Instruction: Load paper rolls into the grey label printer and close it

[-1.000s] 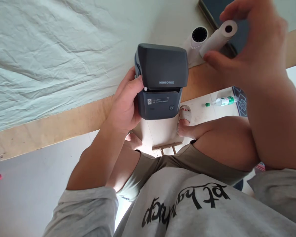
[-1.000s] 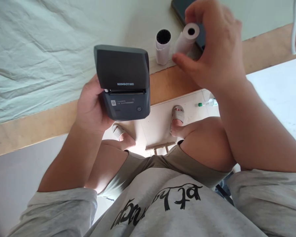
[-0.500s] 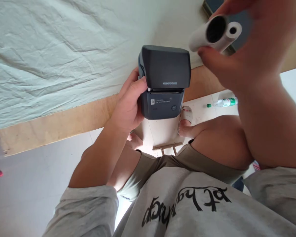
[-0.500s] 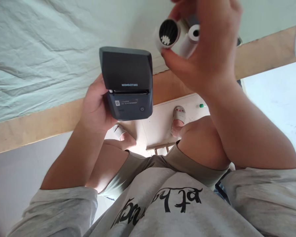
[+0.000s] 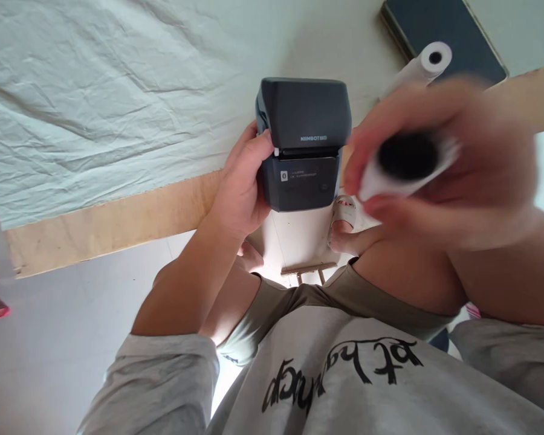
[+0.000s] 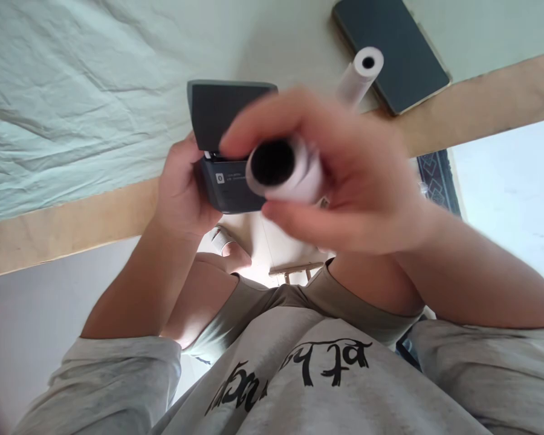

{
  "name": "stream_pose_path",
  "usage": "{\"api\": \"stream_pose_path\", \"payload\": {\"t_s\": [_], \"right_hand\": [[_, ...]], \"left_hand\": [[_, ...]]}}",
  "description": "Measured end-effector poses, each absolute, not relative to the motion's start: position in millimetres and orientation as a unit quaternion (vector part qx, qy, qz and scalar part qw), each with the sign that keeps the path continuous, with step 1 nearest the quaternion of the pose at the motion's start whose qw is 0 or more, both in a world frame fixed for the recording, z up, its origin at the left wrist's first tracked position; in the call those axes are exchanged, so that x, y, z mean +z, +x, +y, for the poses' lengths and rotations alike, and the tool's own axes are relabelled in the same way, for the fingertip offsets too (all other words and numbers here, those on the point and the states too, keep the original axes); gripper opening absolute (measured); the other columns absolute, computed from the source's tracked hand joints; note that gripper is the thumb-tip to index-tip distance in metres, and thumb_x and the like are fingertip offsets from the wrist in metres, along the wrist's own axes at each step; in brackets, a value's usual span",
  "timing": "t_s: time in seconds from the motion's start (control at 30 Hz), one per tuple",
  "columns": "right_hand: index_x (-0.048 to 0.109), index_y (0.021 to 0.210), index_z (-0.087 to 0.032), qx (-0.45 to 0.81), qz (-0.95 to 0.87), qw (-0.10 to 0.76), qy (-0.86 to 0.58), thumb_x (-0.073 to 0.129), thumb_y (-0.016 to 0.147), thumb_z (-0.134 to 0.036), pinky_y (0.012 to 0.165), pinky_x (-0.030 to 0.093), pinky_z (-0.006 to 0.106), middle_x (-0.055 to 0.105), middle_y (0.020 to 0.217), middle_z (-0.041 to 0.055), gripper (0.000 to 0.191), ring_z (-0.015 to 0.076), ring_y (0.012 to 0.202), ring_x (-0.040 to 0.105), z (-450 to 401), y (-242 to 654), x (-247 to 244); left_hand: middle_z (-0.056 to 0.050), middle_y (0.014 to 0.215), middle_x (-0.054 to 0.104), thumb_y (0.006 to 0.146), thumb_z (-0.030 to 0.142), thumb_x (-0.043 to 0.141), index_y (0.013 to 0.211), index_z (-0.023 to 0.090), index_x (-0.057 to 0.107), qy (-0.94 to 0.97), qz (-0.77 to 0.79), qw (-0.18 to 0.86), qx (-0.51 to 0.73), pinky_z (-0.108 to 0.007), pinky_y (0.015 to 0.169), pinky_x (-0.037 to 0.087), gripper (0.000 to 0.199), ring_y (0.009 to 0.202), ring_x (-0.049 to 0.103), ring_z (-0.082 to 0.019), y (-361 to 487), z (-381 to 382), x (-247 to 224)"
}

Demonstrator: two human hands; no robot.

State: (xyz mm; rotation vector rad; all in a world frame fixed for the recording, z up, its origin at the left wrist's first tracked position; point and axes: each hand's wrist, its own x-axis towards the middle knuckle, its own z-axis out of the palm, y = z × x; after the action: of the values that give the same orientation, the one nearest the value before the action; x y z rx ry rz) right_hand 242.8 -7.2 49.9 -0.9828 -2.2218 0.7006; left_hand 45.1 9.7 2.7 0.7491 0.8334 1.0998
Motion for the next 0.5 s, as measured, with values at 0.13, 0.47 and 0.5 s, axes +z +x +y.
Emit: {"api": "stream_pose_path", "payload": {"t_s": [0.13,0.47,0.5], "right_hand": [[0.054,0.117,-0.027,0.217,-0.896,0.26,-0.287,0.053,0.086,-0.021,0.074,0.053,0.02,0.055,0.097,0.0012,0.032,0.0035,0.08,0.055,-10.7,230.5,43.0],[0.044,0.137,-0.029,0.013,-0.848,0.354,-0.395,0.053,0.086,-0.039,0.095,0.051,0.033,0.051,0.11,0.0055,0.052,0.0162,0.111,0.052,6.8,239.9,28.0],[0.042,0.138,-0.031,0.005,-0.847,0.349,-0.4,0.052,0.086,-0.042,0.095,0.051,0.033,0.05,0.11,0.0059,0.055,0.0172,0.111,0.052,8.5,240.0,25.9]], "left_hand": [[0.003,0.075,0.063,0.088,0.025,0.052,0.088,0.021,0.06,0.333,0.351,0.711,0.51,-0.024,0.079,0.051,0.009,0.079,0.063,-0.012,46.5,9.4,1.7],[0.001,0.087,0.064,0.087,0.033,0.054,0.107,0.021,0.056,0.399,0.344,0.713,0.462,-0.022,0.064,0.052,0.023,0.097,0.067,-0.018,41.3,8.4,-5.5],[0.001,0.086,0.064,0.087,0.032,0.054,0.108,0.021,0.056,0.405,0.339,0.715,0.458,-0.021,0.061,0.051,0.023,0.099,0.067,-0.018,41.0,8.5,-6.4]]}}
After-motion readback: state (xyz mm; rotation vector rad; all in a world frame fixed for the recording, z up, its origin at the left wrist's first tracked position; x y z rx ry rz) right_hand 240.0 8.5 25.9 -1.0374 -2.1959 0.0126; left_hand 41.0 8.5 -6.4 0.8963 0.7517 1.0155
